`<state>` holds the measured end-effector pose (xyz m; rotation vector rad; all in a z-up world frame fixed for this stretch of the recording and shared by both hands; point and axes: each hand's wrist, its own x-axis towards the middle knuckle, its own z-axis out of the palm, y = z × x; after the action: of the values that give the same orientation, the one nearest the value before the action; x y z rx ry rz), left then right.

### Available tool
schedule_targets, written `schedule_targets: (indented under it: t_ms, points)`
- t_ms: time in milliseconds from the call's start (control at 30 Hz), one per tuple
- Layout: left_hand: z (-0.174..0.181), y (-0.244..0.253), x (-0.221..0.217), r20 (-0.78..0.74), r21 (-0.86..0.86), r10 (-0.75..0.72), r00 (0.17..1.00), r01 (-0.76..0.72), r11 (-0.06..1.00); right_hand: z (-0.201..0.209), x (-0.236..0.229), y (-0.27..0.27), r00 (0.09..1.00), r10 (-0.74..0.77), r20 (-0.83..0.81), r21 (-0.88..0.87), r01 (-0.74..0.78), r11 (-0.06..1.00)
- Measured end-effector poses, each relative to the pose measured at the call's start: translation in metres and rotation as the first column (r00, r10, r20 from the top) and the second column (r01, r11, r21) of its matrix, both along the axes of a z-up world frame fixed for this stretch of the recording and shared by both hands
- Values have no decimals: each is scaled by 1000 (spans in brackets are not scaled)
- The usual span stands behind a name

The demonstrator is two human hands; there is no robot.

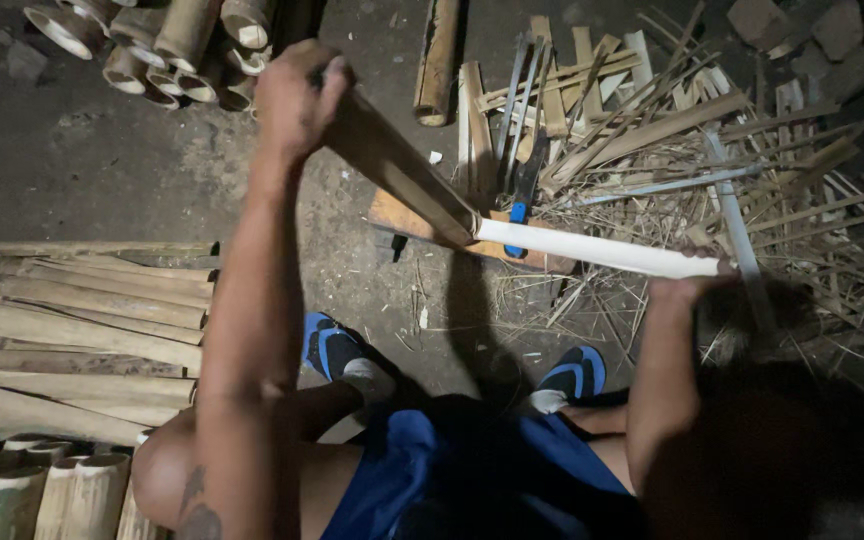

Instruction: The person sits on the floor and uses a knife to split bamboo pieces into smaller strips. They repeatedly position bamboo segments on a wooden block, cut them, and set the resulting strips aside.

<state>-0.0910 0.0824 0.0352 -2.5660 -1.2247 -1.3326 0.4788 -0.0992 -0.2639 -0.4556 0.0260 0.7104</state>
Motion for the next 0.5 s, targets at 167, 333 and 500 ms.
schedule_targets:
  t_ms: [167,333,500]
  points:
    - [4,-6,1,5,-61,24,1000,-23,998,5,1,22,998,49,30,-128,-45,991]
    - [19,-9,117,-119,21,-136,984,139,990,36,-94,30,863,336,377,-168,-294,941]
    - [21,-21,157,-273,-45,-232,934,228,973,77,-228,6,343,517,784,-319,-492,810]
